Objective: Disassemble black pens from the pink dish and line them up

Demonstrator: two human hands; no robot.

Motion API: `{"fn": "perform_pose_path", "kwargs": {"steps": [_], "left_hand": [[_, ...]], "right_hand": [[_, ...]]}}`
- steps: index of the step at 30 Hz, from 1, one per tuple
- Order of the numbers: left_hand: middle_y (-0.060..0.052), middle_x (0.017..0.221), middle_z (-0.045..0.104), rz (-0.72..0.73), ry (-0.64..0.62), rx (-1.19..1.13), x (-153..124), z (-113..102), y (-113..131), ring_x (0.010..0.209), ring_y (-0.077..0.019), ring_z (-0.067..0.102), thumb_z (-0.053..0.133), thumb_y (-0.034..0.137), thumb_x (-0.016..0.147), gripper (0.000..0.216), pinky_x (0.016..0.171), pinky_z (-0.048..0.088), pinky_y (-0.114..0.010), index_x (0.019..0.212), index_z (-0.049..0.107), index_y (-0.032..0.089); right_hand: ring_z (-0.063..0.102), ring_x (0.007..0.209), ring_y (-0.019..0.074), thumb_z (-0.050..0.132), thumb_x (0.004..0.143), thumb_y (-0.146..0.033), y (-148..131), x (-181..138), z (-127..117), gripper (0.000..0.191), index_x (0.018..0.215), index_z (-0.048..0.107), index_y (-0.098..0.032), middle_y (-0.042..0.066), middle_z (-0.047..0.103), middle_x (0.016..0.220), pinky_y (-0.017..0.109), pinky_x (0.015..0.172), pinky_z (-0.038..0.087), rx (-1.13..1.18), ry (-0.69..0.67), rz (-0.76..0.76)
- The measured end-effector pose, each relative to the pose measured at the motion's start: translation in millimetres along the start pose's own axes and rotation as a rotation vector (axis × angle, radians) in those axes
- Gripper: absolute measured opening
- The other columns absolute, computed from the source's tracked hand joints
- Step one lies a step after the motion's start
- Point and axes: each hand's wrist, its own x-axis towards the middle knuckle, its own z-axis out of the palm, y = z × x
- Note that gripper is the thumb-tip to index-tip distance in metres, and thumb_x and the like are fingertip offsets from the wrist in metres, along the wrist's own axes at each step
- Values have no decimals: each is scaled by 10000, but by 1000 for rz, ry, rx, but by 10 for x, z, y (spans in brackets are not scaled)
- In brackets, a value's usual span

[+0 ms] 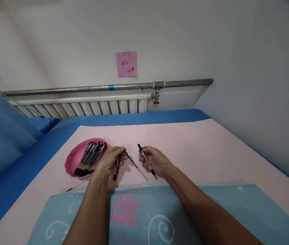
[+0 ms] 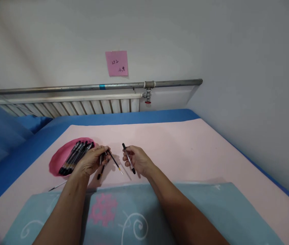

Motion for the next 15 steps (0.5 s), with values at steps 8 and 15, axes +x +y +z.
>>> {"fn": "perform_pose_path", "kwargs": {"steps": [8,15], "left_hand": [[-29,532,594,-1,-18,88,59,41,-93,445,-101,547,657,242,636,156,325,337,-157,657,565,118],[-50,609,610,5,12,93,-30,13,20,480,-95,560,636,211,664,127,335,346,-146,695,574,104]], "right_hand": [[354,363,39,578,636,-245,81,-48,150,146,731,483,-189,-76,450,506,142,312,210,-103,-4,-47],[336,350,30,578,616,-172,76,-44,159,146,755,533,-172,-92,423,452,135,312,214,-142,-29,-68]]}}
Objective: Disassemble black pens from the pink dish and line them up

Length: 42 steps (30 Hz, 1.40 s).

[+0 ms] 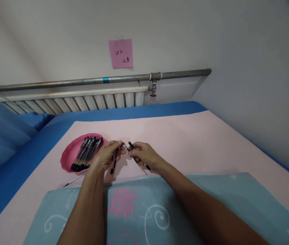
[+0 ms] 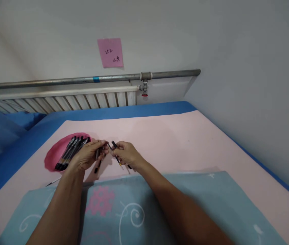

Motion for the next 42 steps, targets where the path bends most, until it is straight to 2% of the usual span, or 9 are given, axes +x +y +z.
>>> {"fn": "perform_pose_path", "kwargs": {"steps": [6,9,14,23,31,38,42], "left_hand": [[-59,671,635,44,183,-23,-41,-250,144,562,-104,603,565,52,670,137,387,394,-136,792,597,107],[-67,711,647,68,202,7,-28,-328,144,608,-114,618,558,11,646,168,394,393,-133,776,598,110],[-87,761,655,97,200,40,-12,-375,123,656,-138,631,571,36,649,143,397,385,-143,771,594,106],[-78,747,657,109,221,122,-14,-421,104,620,-131,624,639,99,598,165,385,366,-140,754,591,115],[-41,638,643,90,212,150,-11,-284,41,533,-112,602,651,105,566,154,434,392,-166,655,528,131],[-29,609,611,138,220,251,-3,-304,28,510,-107,589,607,103,605,77,397,351,-155,647,550,134],[-31,643,610,158,236,230,16,-323,15,530,-116,598,612,83,593,92,377,339,-155,617,549,144]], "right_hand": [[302,316,18,539,669,-186,-37,8,-154,77,729,494,-168,-85,423,436,137,307,217,63,193,7],[297,309,16,537,671,-182,-33,7,-185,72,695,469,-174,-82,420,437,142,303,205,57,204,16],[287,298,16,526,669,-172,10,26,-198,55,690,474,-173,-80,411,437,148,295,179,40,212,31],[266,282,21,534,675,-208,121,91,-259,79,734,489,-180,-90,388,420,155,277,173,-16,192,46],[315,266,30,556,634,-156,189,110,-44,97,691,480,-179,-81,441,384,149,270,183,-151,145,81],[379,286,51,543,661,-163,165,207,150,113,739,467,-194,-62,501,420,152,285,224,-307,166,99],[392,309,53,535,683,-169,153,276,246,96,752,473,-192,-51,515,441,161,319,263,-406,182,79]]}}
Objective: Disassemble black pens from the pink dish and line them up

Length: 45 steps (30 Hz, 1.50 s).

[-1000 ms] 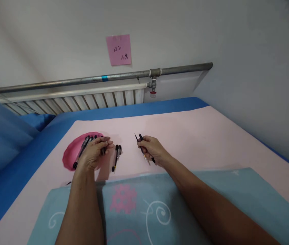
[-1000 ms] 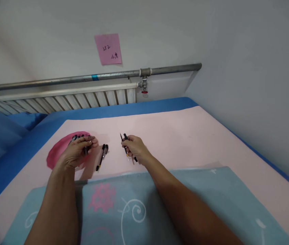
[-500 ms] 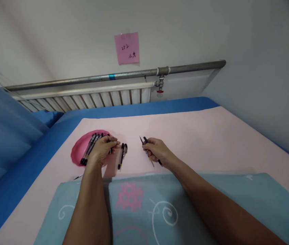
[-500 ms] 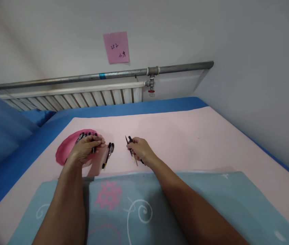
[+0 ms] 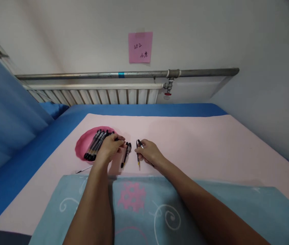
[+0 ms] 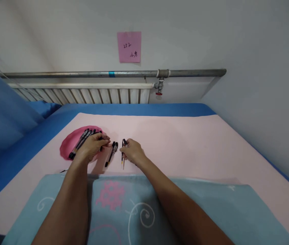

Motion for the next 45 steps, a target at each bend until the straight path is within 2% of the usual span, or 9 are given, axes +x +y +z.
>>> {"fn": "perform_pose_path", "kwargs": {"steps": [4,10,14,17,23,29,36,45], "left_hand": [[-20,632,601,2,20,16,-4,-2,11,531,-111,597,598,59,604,100,377,337,-150,626,561,148],[-17,592,586,17,18,51,-1,-3,-6,508,-117,587,593,62,608,93,370,337,-165,626,565,150],[-20,580,585,40,17,54,11,-12,-34,508,-119,584,597,74,606,83,367,335,-164,628,567,149],[-23,582,587,29,31,75,5,-15,-25,516,-124,588,591,75,608,81,369,341,-166,637,570,148],[-18,615,574,47,22,75,7,-6,-21,523,-123,592,571,87,626,78,370,340,-172,638,536,155],[-7,644,561,54,1,120,34,-30,-45,539,-114,592,543,104,659,53,374,348,-166,689,531,145],[-12,592,572,43,7,166,51,-30,-52,547,-119,592,523,91,675,70,385,356,-167,723,529,141],[-29,692,599,57,16,198,51,-18,-63,557,-112,595,502,99,674,69,381,365,-169,721,522,145]], "right_hand": [[459,388,76,530,672,-155,20,66,-8,95,752,494,-191,-31,544,514,178,382,298,-149,46,-51],[507,601,138,571,601,-106,93,100,-232,100,651,516,-172,19,555,615,220,507,292,-444,160,-142],[506,639,147,526,712,-211,42,73,-287,58,734,551,-163,39,576,671,227,538,298,-531,199,-190],[507,643,145,412,799,-218,-16,47,-266,174,748,570,-165,48,584,685,233,559,304,-571,204,-243],[502,756,177,463,775,-218,-110,-6,-211,190,652,595,-158,85,587,766,250,614,294,-695,203,-354],[514,590,125,489,761,-276,-152,182,-82,194,704,629,-155,29,608,649,216,523,300,-692,116,-263],[574,719,151,519,729,-229,-50,365,71,197,859,633,-134,75,658,825,215,594,358,-672,125,-245],[579,751,148,519,750,-276,27,410,113,210,898,618,-165,57,654,848,209,610,370,-643,133,-316]]}}
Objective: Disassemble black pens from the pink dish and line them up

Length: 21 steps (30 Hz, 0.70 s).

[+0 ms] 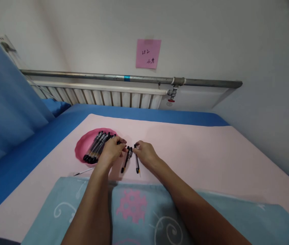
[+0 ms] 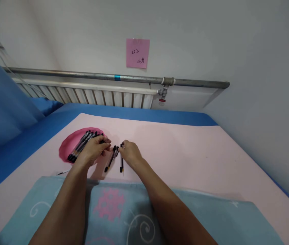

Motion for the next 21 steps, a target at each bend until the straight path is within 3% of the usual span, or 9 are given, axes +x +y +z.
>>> {"fn": "perform_pose_path", "kwargs": {"steps": [6,13,17,21], "left_hand": [[-30,686,614,-4,9,58,39,-10,-61,537,-107,592,500,105,681,76,393,372,-170,732,533,152],[-34,673,615,-9,12,60,42,-23,-74,551,-112,597,504,121,678,80,393,370,-164,745,533,153],[-42,690,611,-6,23,71,28,-18,-59,557,-116,597,500,119,678,78,390,372,-168,740,537,149],[-39,680,618,-7,21,93,32,-16,-60,547,-115,594,508,130,682,77,398,378,-174,744,546,155]], "right_hand": [[581,770,151,495,784,-321,4,-62,-61,299,1013,580,-150,74,652,875,214,634,378,-12,9,-3],[573,720,161,445,775,-182,54,-239,-182,189,878,602,-160,75,650,808,232,597,344,-105,-23,6],[568,761,197,452,752,-160,47,-329,-212,198,889,594,-135,116,642,825,256,609,331,-151,-38,21],[569,738,177,455,753,-161,-24,-350,-185,205,903,593,-146,98,644,820,240,600,334,-116,-72,4]]}}
